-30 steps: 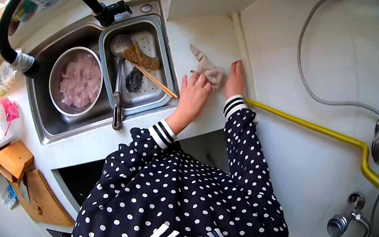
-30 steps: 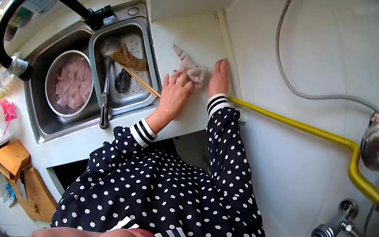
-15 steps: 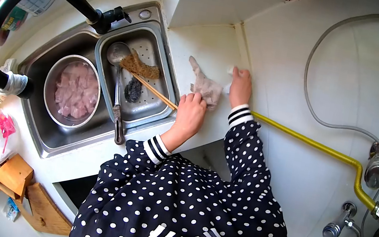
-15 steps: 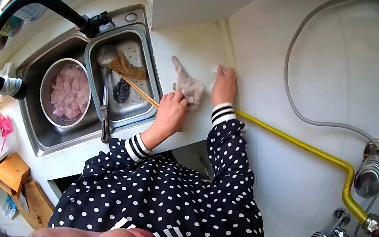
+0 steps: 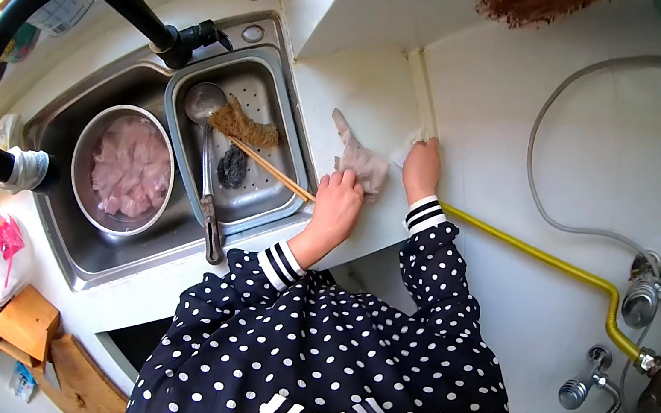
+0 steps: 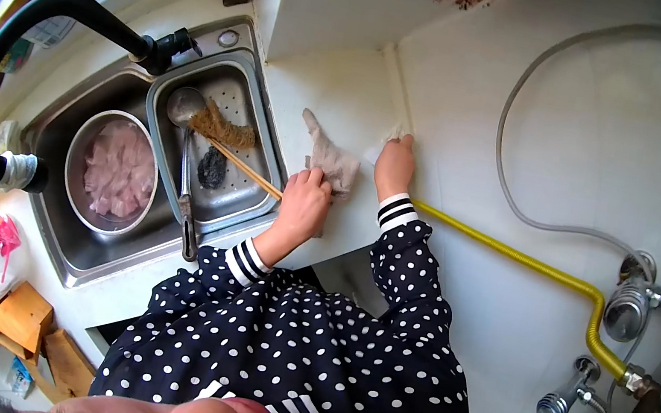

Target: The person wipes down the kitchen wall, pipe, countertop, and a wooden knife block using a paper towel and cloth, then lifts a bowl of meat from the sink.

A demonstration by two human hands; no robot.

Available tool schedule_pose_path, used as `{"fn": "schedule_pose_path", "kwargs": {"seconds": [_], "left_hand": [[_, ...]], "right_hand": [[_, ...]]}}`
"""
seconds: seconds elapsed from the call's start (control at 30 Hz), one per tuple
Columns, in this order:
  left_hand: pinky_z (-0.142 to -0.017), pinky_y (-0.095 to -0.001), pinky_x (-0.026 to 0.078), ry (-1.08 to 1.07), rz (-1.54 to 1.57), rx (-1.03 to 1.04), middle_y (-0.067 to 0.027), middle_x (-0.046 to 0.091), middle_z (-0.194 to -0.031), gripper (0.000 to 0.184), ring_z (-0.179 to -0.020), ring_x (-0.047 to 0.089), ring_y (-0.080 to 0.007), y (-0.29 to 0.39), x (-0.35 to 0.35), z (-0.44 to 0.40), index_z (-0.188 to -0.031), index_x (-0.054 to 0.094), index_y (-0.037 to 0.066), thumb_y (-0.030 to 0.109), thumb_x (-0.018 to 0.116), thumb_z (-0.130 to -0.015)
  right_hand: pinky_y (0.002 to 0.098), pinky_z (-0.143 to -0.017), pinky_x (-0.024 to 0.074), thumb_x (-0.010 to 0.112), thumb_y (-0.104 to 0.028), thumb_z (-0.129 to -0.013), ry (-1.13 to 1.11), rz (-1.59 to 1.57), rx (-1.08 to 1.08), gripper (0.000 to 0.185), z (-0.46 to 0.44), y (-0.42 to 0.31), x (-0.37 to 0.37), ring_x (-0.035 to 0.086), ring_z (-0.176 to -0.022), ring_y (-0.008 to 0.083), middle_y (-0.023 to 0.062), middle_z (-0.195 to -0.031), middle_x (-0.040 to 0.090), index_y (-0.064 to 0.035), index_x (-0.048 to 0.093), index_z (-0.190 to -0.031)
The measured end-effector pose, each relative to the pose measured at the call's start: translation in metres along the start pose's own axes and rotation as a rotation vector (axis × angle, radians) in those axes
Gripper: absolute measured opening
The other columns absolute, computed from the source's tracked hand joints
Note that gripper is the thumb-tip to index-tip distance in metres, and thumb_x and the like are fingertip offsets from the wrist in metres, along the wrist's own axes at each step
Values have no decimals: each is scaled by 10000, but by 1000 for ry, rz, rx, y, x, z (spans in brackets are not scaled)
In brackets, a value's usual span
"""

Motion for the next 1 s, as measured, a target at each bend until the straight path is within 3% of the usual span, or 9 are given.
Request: {"fn": "schedule_pose_path", "kwargs": {"seconds": [0.23,0.4,0.43,0.6,0.7,0.8,0.87,0.9,1.0], "left_hand": [[-780,-363,428,-7,17,-15,-110,497,-895,101,-873,500,-267,-3,10,2,-747,590,37,111,561,-685],[-846,-379,399,62,-110,11,-143,491,-1032,155,-1019,458,-293,10,6,-3,-796,617,24,133,539,-719],[-885,-447,390,14,-151,14,-181,449,-1198,254,-1132,429,-331,16,6,-2,-925,646,-6,146,508,-775],[-887,-437,387,14,-109,79,-194,423,-1222,269,-1156,389,-371,42,31,8,-938,626,-29,144,500,-775],[-906,-475,375,-43,37,83,-198,425,-1251,312,-1157,399,-392,51,48,12,-994,614,-60,157,489,-808],[-935,-489,342,282,210,308,-199,406,-1294,335,-1167,386,-391,53,72,30,-1052,598,-40,171,486,-817],[-975,-455,347,-638,-172,196,-217,336,-1351,449,-1205,353,-392,52,63,20,-1180,543,55,234,530,-768],[-947,-442,364,-353,-98,177,-213,365,-1315,368,-1191,367,-379,50,54,15,-1095,572,53,225,524,-774],[-884,-410,397,27,-51,170,-198,421,-1230,224,-1157,399,-350,48,36,19,-916,598,44,201,510,-783]], "right_hand": [[430,-717,486,438,-124,-892,122,-59,-208,234,-111,-55,-7,595,-835,362,207,-970,565,43,547,-1016],[456,-708,475,492,-160,-848,50,33,-256,209,-63,9,34,588,-796,375,216,-870,593,3,623,-857],[462,-708,471,501,-173,-841,-22,127,-359,217,-61,7,33,584,-793,375,225,-842,593,-9,640,-806],[454,-671,458,517,-156,-795,115,-53,-337,206,-151,-56,-4,589,-795,357,210,-851,607,-21,644,-703],[440,-675,461,488,-151,-823,135,-238,-352,198,-136,-111,31,585,-787,366,207,-835,603,1,609,-786],[431,-734,457,450,-216,-895,5,-469,-432,257,-40,-178,12,575,-866,364,205,-907,591,8,555,-965],[442,-815,431,441,-250,-920,-1,-508,-555,303,-35,-153,20,552,-939,368,216,-954,579,20,526,-1028],[433,-828,438,449,-91,-878,-148,-421,-552,226,-36,-147,-7,530,-1016,334,215,-1094,536,0,534,-1066],[422,-824,437,394,-194,-930,33,-254,-414,271,-106,-86,29,542,-975,371,242,-1003,564,2,511,-1077]]}}
Point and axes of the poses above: each hand's wrist, its own z-axis away from the middle knuckle, its own x-axis out of the palm, y = z × x, the point moved 8 cm from there along -z, towards the middle knuckle
